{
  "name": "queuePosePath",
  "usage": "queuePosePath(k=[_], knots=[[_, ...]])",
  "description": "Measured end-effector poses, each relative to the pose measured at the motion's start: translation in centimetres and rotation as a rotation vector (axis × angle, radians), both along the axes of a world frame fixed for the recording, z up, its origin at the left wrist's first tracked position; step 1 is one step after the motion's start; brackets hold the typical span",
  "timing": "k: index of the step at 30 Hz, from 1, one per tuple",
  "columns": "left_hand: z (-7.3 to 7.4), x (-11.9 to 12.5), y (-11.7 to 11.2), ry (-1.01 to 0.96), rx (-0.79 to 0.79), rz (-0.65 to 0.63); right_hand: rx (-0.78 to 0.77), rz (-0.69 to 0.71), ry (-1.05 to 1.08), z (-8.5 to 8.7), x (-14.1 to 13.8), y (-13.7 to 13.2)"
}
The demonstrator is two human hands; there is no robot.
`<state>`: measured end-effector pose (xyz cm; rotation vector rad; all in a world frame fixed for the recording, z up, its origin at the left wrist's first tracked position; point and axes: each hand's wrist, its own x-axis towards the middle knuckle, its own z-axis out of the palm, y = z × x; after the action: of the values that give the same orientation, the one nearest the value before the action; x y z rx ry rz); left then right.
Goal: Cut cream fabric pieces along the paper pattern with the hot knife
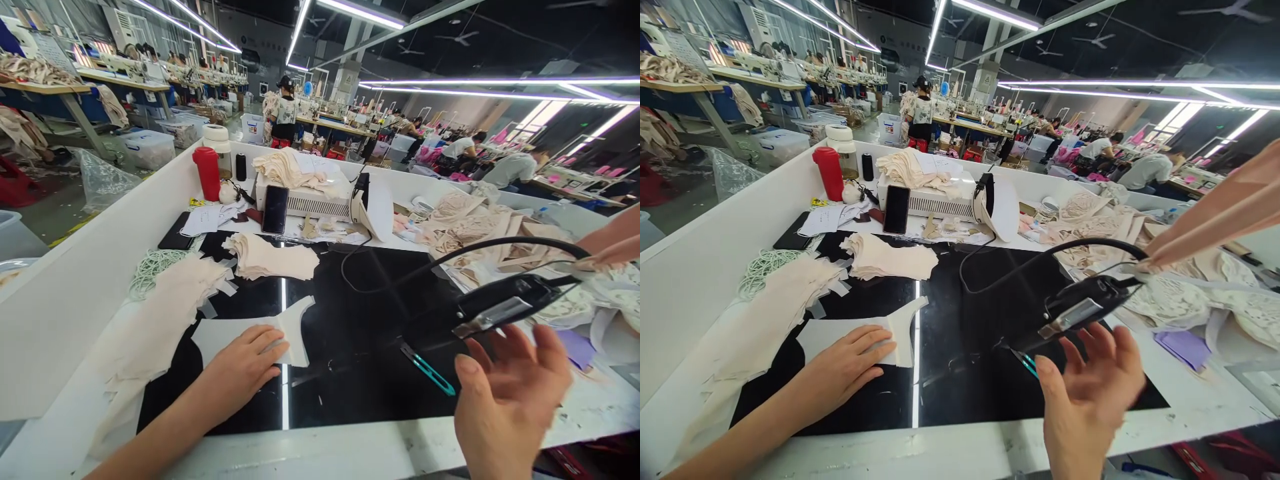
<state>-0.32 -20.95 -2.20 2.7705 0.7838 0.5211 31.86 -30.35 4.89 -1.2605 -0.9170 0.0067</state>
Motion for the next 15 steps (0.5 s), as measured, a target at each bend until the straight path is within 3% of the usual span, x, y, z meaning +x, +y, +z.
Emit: queuePosePath(k=[4,10,15], knots=[[0.4,0.5,-0.3,0.004,0.003,-0.019,-0.148,0.177,0.057,0.0,0.4,2.1],[1.6,1.2,-0.7,-0.027,0.039,-0.060,-0.108,0.236,0.185,0.8,0.3,4.5],[1.3,1.9,-0.7,-0.003,0.084,-0.086,-0.141,0.274,0.223,0.6,0.3,5.0]])
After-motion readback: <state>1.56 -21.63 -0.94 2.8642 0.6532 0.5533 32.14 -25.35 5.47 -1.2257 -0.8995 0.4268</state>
